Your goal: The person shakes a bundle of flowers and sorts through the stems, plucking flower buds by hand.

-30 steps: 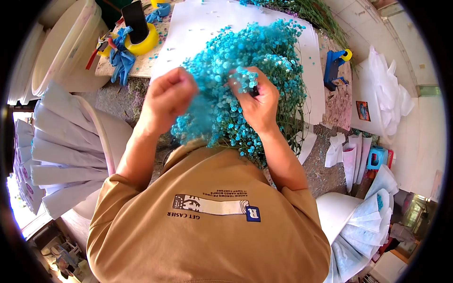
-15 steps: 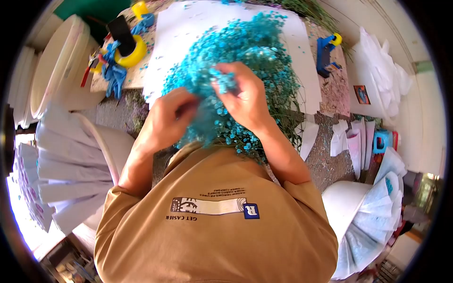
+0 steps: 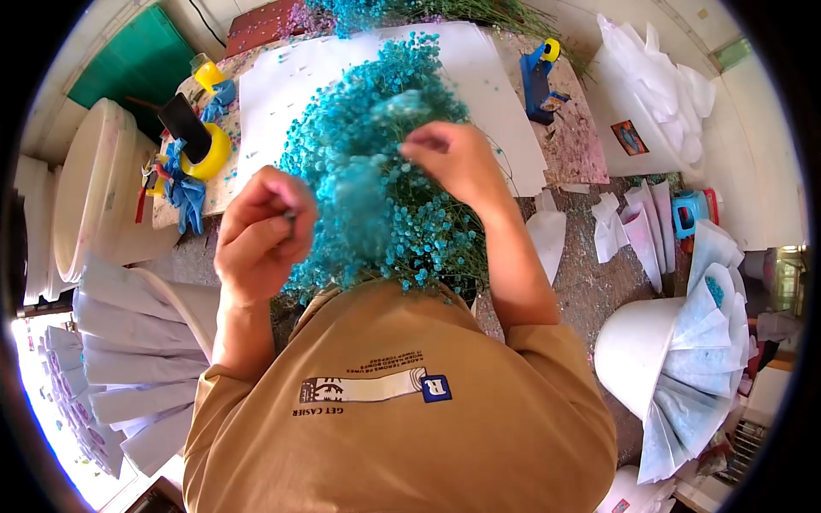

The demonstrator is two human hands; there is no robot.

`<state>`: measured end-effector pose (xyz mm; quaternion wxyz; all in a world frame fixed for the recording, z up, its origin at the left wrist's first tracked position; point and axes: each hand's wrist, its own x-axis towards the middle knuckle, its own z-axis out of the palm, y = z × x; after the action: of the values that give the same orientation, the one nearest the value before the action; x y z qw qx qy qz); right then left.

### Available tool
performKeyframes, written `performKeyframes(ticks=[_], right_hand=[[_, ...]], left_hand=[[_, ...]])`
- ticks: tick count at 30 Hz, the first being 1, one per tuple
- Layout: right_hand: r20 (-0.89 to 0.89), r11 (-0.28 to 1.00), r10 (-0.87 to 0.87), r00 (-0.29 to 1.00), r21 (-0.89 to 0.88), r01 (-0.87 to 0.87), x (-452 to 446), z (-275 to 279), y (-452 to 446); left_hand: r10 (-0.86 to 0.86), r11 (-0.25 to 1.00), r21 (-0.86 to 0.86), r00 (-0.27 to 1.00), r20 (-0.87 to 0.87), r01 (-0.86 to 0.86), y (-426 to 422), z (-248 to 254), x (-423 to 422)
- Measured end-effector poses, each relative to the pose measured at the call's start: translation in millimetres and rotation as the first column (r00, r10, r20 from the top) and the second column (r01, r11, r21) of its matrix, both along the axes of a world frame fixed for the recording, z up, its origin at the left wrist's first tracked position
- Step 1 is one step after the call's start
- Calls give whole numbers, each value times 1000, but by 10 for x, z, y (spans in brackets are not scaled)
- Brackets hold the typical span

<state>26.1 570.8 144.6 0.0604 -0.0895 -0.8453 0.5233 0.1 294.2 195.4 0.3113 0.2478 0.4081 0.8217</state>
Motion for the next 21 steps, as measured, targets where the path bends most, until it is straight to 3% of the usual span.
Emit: performKeyframes(ticks=[2,4,6,8,9,10,12,13,16,21], right_hand=[[-93,996,45,995,-75,-52,-101,-120,-51],[-114,985,80,990,-146,-96,-108,-107,-70],[-138,967,116,984,-209,-143,-105,-136,-83],[-212,843,59,976,-513,-162,-65,-249,-82],[-226,864,69,972,-474,-171,13,-174,-37],[-229,866,65,971,-470,-169,74,-152,-2],[-364,558,83,928,-754,-346,199,-140,55],[-431,518,87,898,-750,-410,232,-100,27],[-390,580,164,906,-705,-409,180,-236,85],[-391,574,97,915,-729,-372,141,-260,-113]], left_hand=[[-13,990,-144,991,-132,-6,189,156,26],[90,968,-178,902,-422,-179,476,237,54],[49,949,-239,845,-532,-205,672,250,-39],[47,890,-312,748,-663,-333,788,204,-66],[51,891,-306,744,-666,-335,777,134,-80],[-20,855,-409,766,-642,-320,731,43,-96],[-113,763,-592,848,-518,-260,633,-7,-85],[-65,777,-558,844,-532,-292,590,-119,-96],[59,799,-483,846,-529,-358,543,-263,-40],[192,757,-445,815,-547,-478,538,-131,26]])
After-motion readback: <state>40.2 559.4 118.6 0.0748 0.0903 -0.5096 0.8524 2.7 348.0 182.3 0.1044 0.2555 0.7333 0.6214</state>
